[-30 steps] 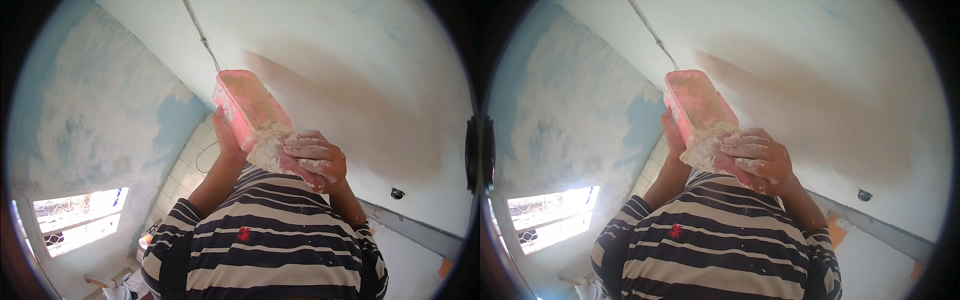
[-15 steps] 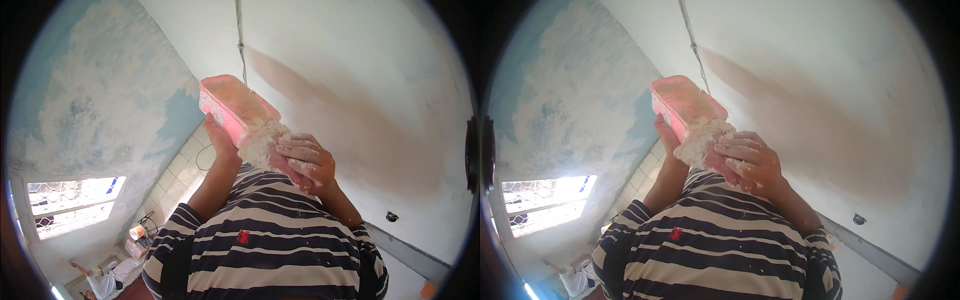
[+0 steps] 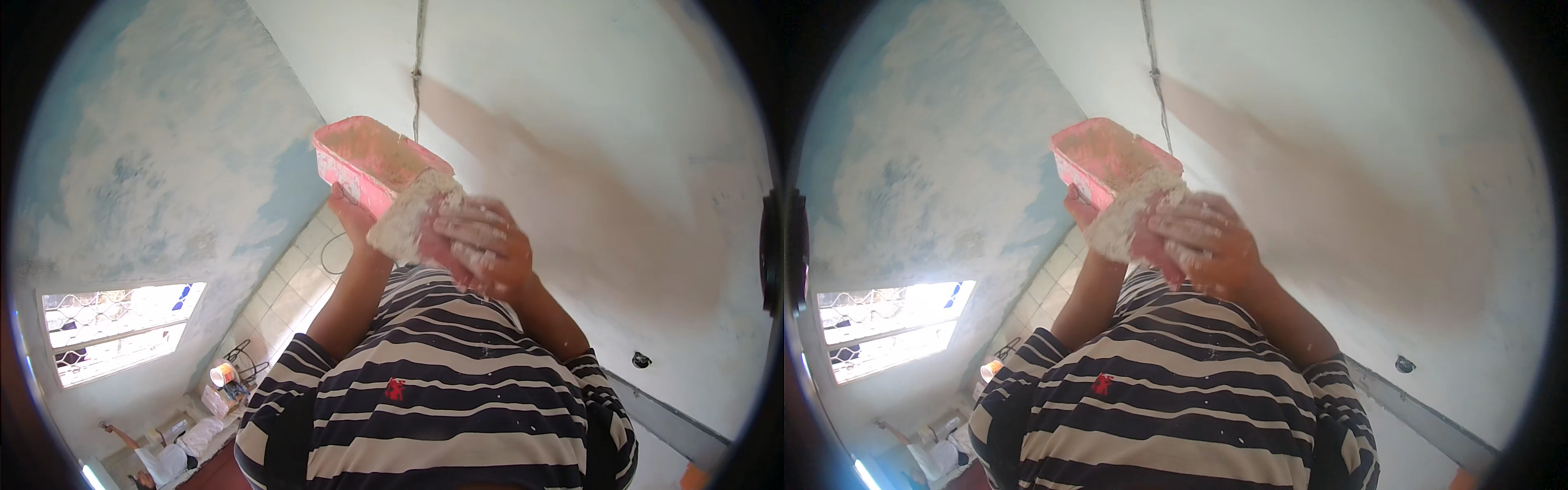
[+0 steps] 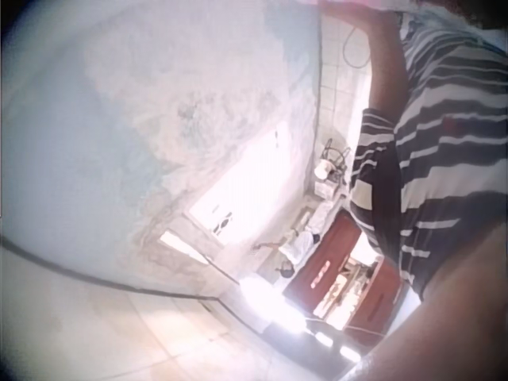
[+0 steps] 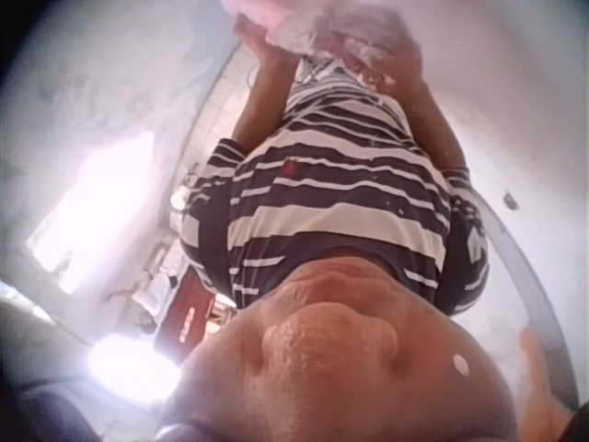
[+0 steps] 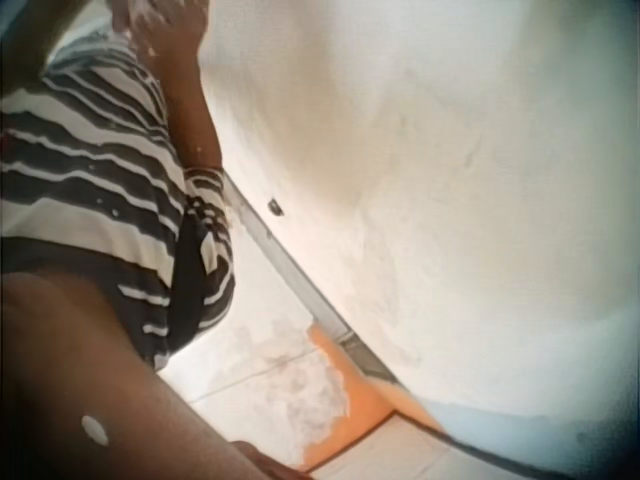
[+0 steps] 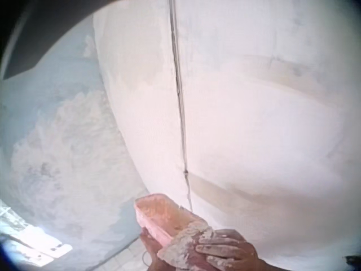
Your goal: The person applies plaster from a pink container onto a ceiling and wall using a putty knife, scraping the tool against the container edge to gather the material.
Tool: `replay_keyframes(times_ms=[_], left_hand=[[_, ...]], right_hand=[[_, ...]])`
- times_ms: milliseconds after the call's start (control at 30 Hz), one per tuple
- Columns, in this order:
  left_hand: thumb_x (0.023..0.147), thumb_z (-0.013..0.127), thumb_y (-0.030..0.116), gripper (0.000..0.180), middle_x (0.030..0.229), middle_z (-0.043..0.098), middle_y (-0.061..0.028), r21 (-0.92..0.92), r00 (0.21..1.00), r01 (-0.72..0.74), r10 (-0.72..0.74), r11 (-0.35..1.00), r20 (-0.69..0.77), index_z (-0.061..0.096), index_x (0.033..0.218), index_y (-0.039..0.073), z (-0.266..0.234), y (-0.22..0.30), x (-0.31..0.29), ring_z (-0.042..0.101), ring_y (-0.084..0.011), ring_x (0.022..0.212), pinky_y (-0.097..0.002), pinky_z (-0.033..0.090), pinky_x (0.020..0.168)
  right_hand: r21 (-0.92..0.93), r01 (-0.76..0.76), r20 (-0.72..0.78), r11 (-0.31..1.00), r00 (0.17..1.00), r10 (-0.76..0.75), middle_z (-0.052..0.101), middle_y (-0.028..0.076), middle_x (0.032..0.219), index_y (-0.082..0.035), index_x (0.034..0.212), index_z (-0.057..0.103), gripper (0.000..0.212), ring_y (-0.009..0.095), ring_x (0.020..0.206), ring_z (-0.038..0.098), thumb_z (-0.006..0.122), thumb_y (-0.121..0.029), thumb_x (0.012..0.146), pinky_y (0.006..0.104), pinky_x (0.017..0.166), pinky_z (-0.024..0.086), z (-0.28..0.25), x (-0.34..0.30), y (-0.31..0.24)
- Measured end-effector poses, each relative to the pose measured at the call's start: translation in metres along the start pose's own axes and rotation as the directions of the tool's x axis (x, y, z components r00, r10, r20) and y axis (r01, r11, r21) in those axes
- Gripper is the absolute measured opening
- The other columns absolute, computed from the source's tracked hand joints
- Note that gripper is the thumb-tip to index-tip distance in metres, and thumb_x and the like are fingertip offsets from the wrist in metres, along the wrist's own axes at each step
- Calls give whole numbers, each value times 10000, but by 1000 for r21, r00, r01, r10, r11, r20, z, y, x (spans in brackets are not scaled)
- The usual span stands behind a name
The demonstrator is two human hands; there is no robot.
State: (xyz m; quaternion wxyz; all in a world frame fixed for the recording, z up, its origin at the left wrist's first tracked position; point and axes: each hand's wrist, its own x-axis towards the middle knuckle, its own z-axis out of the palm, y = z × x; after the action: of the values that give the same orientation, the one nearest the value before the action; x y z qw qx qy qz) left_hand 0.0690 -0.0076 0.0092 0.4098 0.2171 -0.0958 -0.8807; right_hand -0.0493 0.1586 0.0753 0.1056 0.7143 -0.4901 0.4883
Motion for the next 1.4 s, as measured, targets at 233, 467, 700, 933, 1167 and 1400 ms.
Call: replay_keyframes(times_ms=[233,467,700,933,1167,1400], left_hand=[[979,227,571,681,1448,446,-103,33,992,-56,52,998,116,340,1481,125,-2,4,5,436,-327,1355,-505,396,1098],[946,210,566,729,1481,429,-135,-58,936,-21,40,998,350,321,1506,114,6,1,-3,441,-361,1361,-538,385,1111],[950,220,569,722,1493,423,-127,-118,976,-52,76,992,206,317,1512,126,9,7,-8,408,-349,1386,-516,355,1137],[972,261,551,678,1449,440,-107,14,991,-128,127,992,45,337,1489,119,-5,6,8,446,-316,1332,-482,386,1091],[962,243,535,674,1441,454,-114,34,986,-141,137,989,93,355,1474,112,-1,9,20,451,-327,1331,-481,402,1084],[966,230,498,639,1395,482,-133,-12,979,-151,151,988,133,375,1446,102,-14,0,30,479,-336,1310,-509,455,1042]], right_hand=[[772,-277,-323,572,605,728,643,135,1042,-33,1082,530,177,227,907,637,599,-13,922,317,812,539,15,-1,-15],[864,-469,-26,186,326,945,610,48,863,-57,1081,467,274,63,584,513,655,-34,882,217,455,377,25,43,2],[827,-553,85,101,300,950,631,51,863,-64,1084,504,261,63,551,504,671,-87,884,202,437,343,33,25,3],[773,-628,236,-87,157,959,615,22,839,-51,1112,531,280,39,537,459,679,-97,879,195,431,306,24,29,-10],[821,-557,237,-124,136,962,627,34,834,-46,1121,543,289,65,595,548,688,-107,880,203,441,366,25,-7,-3],[800,-578,296,-163,144,944,610,4,913,-43,1139,565,298,36,723,557,697,-109,880,202,603,443,32,0,25]])
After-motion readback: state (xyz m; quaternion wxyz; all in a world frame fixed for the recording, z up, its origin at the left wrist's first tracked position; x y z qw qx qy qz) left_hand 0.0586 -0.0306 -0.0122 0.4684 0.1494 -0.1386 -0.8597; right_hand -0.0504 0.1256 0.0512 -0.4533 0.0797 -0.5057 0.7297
